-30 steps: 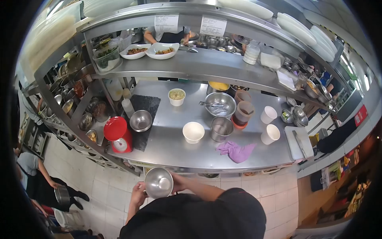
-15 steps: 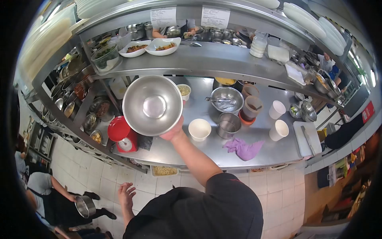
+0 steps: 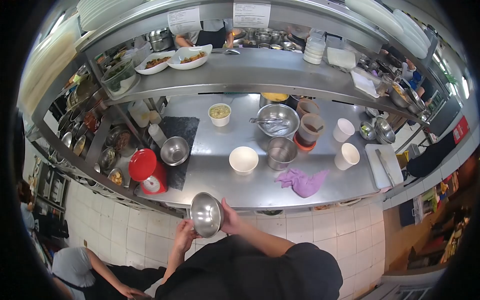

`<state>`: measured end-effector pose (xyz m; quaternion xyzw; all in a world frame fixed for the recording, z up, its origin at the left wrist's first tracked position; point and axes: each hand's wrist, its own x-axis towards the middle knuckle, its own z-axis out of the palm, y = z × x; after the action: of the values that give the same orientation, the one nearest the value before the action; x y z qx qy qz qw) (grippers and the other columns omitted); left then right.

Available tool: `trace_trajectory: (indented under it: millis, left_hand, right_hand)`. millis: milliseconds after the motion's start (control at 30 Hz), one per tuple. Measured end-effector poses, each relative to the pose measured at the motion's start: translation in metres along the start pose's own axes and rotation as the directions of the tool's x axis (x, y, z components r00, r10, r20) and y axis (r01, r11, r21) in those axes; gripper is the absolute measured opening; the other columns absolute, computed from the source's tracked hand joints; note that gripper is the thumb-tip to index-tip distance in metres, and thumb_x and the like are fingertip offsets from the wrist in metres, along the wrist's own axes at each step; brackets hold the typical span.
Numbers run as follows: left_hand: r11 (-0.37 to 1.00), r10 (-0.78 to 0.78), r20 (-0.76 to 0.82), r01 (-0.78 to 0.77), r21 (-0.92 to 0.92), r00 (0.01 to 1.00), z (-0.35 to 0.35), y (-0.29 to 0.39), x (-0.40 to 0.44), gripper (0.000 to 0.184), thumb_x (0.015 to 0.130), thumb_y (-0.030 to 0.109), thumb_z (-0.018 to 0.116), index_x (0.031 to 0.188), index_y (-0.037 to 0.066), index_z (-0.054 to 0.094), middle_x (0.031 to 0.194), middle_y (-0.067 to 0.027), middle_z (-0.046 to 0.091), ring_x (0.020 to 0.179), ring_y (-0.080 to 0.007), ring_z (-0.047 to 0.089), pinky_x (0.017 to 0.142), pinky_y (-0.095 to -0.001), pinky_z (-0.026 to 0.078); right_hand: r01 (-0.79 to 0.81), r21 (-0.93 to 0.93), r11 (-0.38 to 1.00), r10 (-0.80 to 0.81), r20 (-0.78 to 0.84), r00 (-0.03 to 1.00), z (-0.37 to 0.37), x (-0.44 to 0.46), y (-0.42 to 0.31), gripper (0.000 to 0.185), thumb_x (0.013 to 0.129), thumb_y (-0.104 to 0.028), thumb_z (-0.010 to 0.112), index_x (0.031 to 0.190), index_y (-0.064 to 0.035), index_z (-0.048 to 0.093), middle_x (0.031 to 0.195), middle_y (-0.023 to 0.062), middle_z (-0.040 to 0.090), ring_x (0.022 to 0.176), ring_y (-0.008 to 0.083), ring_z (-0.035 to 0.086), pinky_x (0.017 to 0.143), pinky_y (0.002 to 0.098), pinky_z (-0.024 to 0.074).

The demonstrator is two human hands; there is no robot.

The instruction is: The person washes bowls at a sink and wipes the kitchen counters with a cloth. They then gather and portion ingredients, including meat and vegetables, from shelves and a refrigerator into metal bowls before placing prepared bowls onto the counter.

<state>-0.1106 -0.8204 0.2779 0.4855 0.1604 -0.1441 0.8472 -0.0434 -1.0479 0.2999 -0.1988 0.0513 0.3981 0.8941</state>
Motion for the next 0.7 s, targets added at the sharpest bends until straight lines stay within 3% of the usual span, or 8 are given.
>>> trace_trajectory:
  millis: [133,167,267,367,433,533,667,700]
  left_hand:
    - [0.998,0.067,-0.105,-0.068,-0.004,0.992,0.021,-0.017,0.022,0.015,0.093,0.004,0.063,0.100,0.007,0.050,0.096,-0.0114,0.067,0.079,-0.0236,0.070,0.058,-0.0409,0.062]
    - [0.998,0.066,-0.105,-0.066,-0.003,0.992,0.024,-0.016,0.026,0.015,0.093,0.004,0.063,0.100,0.007,0.050,0.096,-0.0114,0.067,0.079,-0.0236,0.070,0.058,-0.0409,0.062]
    - [0.995,0.056,-0.110,-0.065,-0.075,0.992,0.036,-0.009,0.037,0.015,0.092,0.000,0.061,0.098,0.008,0.049,0.093,-0.0093,0.066,0.078,-0.0226,0.070,0.060,-0.0423,0.063]
    - [0.993,0.078,-0.111,-0.087,-0.078,0.991,0.046,-0.005,0.046,0.015,0.091,0.001,0.061,0.098,0.007,0.049,0.091,-0.0092,0.064,0.077,-0.0218,0.068,0.061,-0.0414,0.064]
    - [0.998,0.026,-0.199,-0.013,0.065,0.980,0.042,-0.010,0.058,0.018,0.091,0.001,0.063,0.094,0.006,0.046,0.089,-0.0102,0.060,0.076,-0.0220,0.067,0.064,-0.0395,0.065]
    - [0.993,0.037,-0.232,-0.009,0.121,0.972,0.039,-0.018,0.063,0.021,0.088,-0.001,0.063,0.089,0.006,0.043,0.088,-0.0112,0.057,0.072,-0.0220,0.065,0.064,-0.0404,0.066]
    - [0.983,-0.004,-0.254,0.050,0.174,0.967,0.030,-0.022,0.054,0.024,0.085,-0.004,0.061,0.086,0.007,0.040,0.085,-0.0100,0.052,0.070,-0.0228,0.064,0.061,-0.0442,0.066]
    - [0.973,-0.007,-0.257,0.066,0.223,0.966,0.028,-0.020,0.046,0.024,0.084,-0.005,0.061,0.085,0.007,0.039,0.084,-0.0101,0.051,0.068,-0.0236,0.063,0.058,-0.0459,0.066]
  right_hand:
    - [-0.017,-0.170,0.985,0.002,-0.092,0.996,-0.024,-0.014,-0.020,0.080,0.098,-0.070,0.034,0.148,-0.0090,0.042,0.147,0.0109,0.049,0.136,0.0288,0.046,0.113,0.0484,0.0375]
    - [-0.022,-0.470,0.883,-0.067,-0.173,0.983,-0.039,-0.019,-0.039,0.073,0.099,-0.064,0.040,0.144,-0.0072,0.046,0.141,0.0108,0.054,0.126,0.0273,0.053,0.106,0.0458,0.0439]
    - [-0.095,-0.980,0.174,-0.594,-0.181,0.783,-0.093,-0.039,-0.106,0.050,0.098,-0.042,0.060,0.129,-0.0018,0.060,0.116,0.0093,0.067,0.097,0.0230,0.066,0.083,0.0380,0.0558]
    - [-0.356,-0.911,-0.208,-0.923,0.063,0.379,-0.143,-0.086,-0.190,0.041,0.092,-0.030,0.063,0.124,-0.0048,0.063,0.109,0.0207,0.067,0.106,0.0375,0.064,0.091,0.0493,0.0491]
    - [-0.736,-0.654,-0.174,-0.972,-0.005,0.234,-0.157,-0.113,-0.222,0.048,0.092,-0.033,0.062,0.133,-0.0086,0.057,0.126,0.0196,0.060,0.122,0.0444,0.053,0.099,0.0585,0.0407]
    - [-0.800,-0.588,-0.118,-0.862,-0.339,0.376,-0.138,-0.128,-0.213,0.048,0.092,-0.033,0.059,0.134,-0.0110,0.055,0.139,0.0169,0.050,0.125,0.0478,0.047,0.099,0.0650,0.0359]
    - [-0.789,-0.464,-0.403,-0.836,-0.164,0.523,-0.164,-0.094,-0.150,0.035,0.092,-0.029,0.060,0.120,-0.0084,0.060,0.135,0.0150,0.055,0.110,0.0422,0.055,0.094,0.0605,0.0426]
    - [-0.491,-0.745,-0.451,-0.679,-0.070,0.731,-0.187,-0.089,-0.135,0.031,0.092,-0.025,0.063,0.117,-0.0069,0.061,0.127,0.0156,0.058,0.106,0.0378,0.058,0.093,0.0536,0.0455]
